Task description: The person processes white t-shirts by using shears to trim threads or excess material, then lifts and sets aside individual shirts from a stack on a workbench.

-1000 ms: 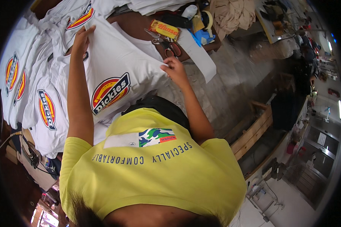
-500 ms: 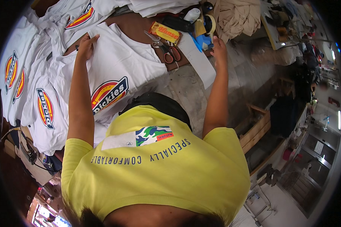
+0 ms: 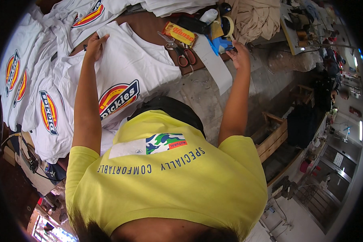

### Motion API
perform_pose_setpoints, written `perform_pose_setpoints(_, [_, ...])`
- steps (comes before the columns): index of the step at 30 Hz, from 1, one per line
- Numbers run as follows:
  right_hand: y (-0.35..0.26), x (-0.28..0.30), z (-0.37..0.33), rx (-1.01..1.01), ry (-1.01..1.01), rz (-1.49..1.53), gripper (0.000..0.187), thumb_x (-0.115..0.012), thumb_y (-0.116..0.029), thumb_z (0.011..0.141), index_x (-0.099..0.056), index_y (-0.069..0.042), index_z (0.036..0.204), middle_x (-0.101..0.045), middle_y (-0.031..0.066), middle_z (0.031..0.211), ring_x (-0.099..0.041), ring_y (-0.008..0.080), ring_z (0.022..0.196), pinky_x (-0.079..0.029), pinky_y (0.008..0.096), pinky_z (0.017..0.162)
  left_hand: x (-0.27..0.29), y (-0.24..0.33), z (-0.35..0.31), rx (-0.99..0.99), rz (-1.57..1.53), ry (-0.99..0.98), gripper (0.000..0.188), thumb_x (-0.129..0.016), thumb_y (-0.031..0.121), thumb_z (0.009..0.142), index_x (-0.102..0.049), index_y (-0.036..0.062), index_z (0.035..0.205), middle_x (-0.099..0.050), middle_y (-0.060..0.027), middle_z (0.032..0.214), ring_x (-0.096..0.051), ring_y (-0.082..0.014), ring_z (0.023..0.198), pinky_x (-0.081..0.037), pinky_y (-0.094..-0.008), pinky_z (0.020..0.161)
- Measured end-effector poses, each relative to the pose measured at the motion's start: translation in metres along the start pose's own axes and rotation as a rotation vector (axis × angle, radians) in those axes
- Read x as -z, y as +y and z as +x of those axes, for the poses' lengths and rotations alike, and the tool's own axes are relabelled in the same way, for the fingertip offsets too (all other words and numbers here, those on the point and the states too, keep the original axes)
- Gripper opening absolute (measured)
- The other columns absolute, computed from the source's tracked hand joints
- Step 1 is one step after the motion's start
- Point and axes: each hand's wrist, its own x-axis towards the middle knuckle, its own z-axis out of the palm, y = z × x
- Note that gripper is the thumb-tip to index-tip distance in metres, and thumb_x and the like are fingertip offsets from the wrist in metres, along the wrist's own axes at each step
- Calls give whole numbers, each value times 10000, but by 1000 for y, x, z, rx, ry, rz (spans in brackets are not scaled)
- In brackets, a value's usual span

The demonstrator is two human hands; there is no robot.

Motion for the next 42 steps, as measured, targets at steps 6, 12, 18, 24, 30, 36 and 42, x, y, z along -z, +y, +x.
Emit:
perform_pose_setpoints(6, [32, -2, -11, 198, 122, 124, 131, -635, -76, 809, -558, -5, 888, -563, 49, 827, -535, 138, 758, -468, 304, 720, 1, -1, 1, 19, 18, -3, 277, -607, 12, 799, -542, 1, 1068, -620, -80, 990, -599, -156, 847, -485, -272, 774])
perform_pose_setpoints(12, [47, -7, -11, 335, 231, -176, 140, -603, -60, 828, -564, 42, 915, -573, 49, 848, -558, 123, 795, -475, 253, 749, 0, 0, -2, -3, 12, 5, 271, -619, 9, 785, -552, -12, 1047, -623, -87, 965, -600, -158, 811, -490, -267, 747])
perform_pose_setpoints(18, [59, -6, -2, 602, 425, -641, 112, -622, -75, 798, -602, 34, 814, -615, 76, 728, -580, 148, 656, -456, 259, 610, 5, -4, 3, -32, -1, -25, 278, -623, 7, 782, -550, -13, 1050, -622, -91, 974, -600, -160, 822, -487, -268, 755])
perform_pose_setpoints(24, [73, 11, 13, 707, 480, -627, 120, -644, -91, 774, -610, 18, 812, -629, 105, 725, -600, 183, 656, -467, 288, 620, 4, -4, 4, -17, -13, -35, 273, -624, 8, 783, -540, -16, 1042, -620, -95, 976, -602, -166, 826, -495, -280, 759])
perform_pose_setpoints(30, [67, -13, -27, 736, 483, -818, 123, -640, -102, 796, -591, -5, 851, -613, 54, 776, -576, 143, 677, -460, 251, 621, 7, -3, 1, -18, -16, -36, 276, -626, 10, 784, -536, -18, 1045, -618, -107, 975, -603, -171, 824, -498, -279, 763])
perform_pose_setpoints(36, [83, -99, -102, 388, -181, -416, 68, -606, -114, 829, -586, -58, 862, -566, -18, 745, -523, 67, 624, -447, 214, 582, 7, -4, 4, -13, -26, -57, 284, -622, -2, 783, -533, -25, 1052, -617, -110, 981, -602, -171, 831, -495, -275, 768])
perform_pose_setpoints(42, [110, -156, -130, 215, -493, -478, 409, -599, 0, 791, -426, -90, 1150, -564, 21, 694, -537, 78, 618, -435, 221, 562, 10, -5, 6, -13, -45, -98, 295, -622, -7, 783, -529, -32, 1061, -614, -111, 991, -599, -171, 841, -491, -273, 776])
